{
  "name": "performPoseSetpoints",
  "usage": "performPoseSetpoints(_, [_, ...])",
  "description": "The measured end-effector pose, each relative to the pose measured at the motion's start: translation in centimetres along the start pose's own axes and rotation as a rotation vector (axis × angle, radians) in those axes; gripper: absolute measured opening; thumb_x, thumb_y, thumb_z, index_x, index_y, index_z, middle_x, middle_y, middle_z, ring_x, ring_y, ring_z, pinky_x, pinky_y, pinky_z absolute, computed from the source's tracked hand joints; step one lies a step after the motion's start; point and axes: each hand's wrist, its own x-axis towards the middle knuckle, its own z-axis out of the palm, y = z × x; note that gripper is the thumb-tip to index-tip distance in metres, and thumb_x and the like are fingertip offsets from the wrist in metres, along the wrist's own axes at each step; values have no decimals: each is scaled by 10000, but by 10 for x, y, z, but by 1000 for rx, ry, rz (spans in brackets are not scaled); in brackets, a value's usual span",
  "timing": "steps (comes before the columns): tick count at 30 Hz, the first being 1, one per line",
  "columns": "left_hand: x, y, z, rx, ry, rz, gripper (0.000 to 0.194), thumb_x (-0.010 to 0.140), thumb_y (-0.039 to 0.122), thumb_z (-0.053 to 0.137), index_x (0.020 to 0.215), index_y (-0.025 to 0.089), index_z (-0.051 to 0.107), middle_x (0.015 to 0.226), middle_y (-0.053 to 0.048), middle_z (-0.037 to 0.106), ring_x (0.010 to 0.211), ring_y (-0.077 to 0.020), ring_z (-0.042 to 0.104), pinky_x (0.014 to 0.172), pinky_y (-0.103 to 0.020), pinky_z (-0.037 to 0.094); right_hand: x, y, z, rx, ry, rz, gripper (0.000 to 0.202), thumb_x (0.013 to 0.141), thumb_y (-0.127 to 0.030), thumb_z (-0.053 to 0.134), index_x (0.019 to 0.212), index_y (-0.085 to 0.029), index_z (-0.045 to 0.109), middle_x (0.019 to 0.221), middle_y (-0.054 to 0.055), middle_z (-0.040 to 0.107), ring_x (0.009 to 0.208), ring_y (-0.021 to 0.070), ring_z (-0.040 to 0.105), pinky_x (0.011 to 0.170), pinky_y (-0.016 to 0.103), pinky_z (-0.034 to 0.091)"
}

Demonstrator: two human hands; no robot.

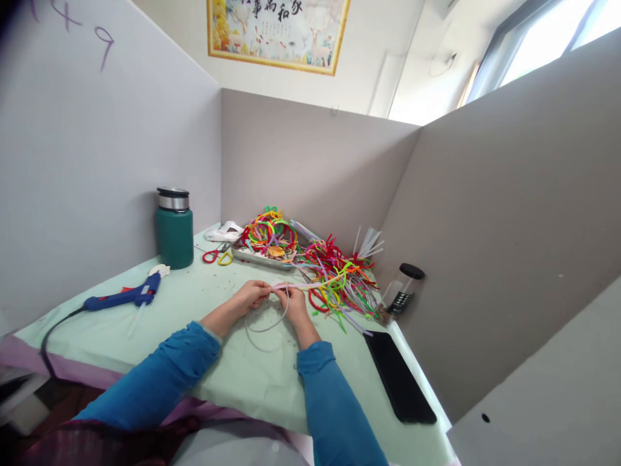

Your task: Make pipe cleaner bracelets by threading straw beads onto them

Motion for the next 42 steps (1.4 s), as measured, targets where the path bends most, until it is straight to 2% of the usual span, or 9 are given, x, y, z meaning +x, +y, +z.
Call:
performPoseSetpoints(6, [-1,1,0,24,-16,1,299,708,348,753,677,157,524,464,81,396,342,-22,234,402,-221,86,2,2,-1,4,6,-126,201,741,-386,690,787,-191,708,808,46,672,765,199,599,718,307,467])
performPoseSetpoints(10, [1,-1,0,70,-45,3,295,704,370,746,722,148,554,494,71,432,348,-23,244,400,-223,85,-1,-6,-3,-41,43,-196,180,768,-366,656,817,-202,712,935,68,677,934,224,599,864,342,457])
performPoseSetpoints(14, [0,-1,0,112,-61,14,296,701,373,739,714,148,547,505,61,456,355,-27,256,406,-228,84,-4,-10,-3,-42,-8,-112,226,790,-404,610,791,-195,696,790,33,637,769,194,578,736,311,457])
performPoseSetpoints(17, [0,-1,1,132,-80,18,306,684,379,744,697,148,543,506,60,459,359,-29,255,411,-235,88,-4,-9,-3,-39,-31,6,284,794,-451,595,695,-189,642,598,-12,539,595,158,497,595,281,401])
performPoseSetpoints(20, [-1,-2,1,160,-98,33,346,652,417,760,675,147,544,509,57,459,370,-30,258,420,-240,93,-4,-9,-3,-46,-40,27,350,780,-476,609,580,-192,565,521,-29,468,518,131,423,523,267,334])
performPoseSetpoints(25, [-2,-2,1,200,-122,57,401,607,483,767,669,143,563,512,55,454,395,-37,276,438,-240,113,-2,-9,-4,-10,-42,50,329,750,-466,644,586,-187,584,508,-33,452,487,118,379,485,262,282])
performPoseSetpoints(31, [-2,-3,0,232,-153,89,407,592,500,743,696,138,589,525,47,460,416,-48,300,442,-241,131,0,-6,-4,26,-21,56,273,714,-442,675,633,-192,602,537,-28,483,500,123,391,493,264,295])
performPoseSetpoints(35, [-2,-5,0,237,-189,117,396,588,479,748,731,145,591,487,70,410,423,-55,291,440,-238,143,0,-6,-3,33,-11,57,277,698,-452,686,636,-196,599,533,-33,475,495,121,379,491,265,295])
performPoseSetpoints(42, [-1,-8,2,313,-116,173,369,627,475,733,723,154,578,480,85,387,425,-52,275,438,-227,161,-2,-9,-3,40,-3,40,281,718,-453,671,641,-190,613,547,-31,473,504,118,367,488,261,272])
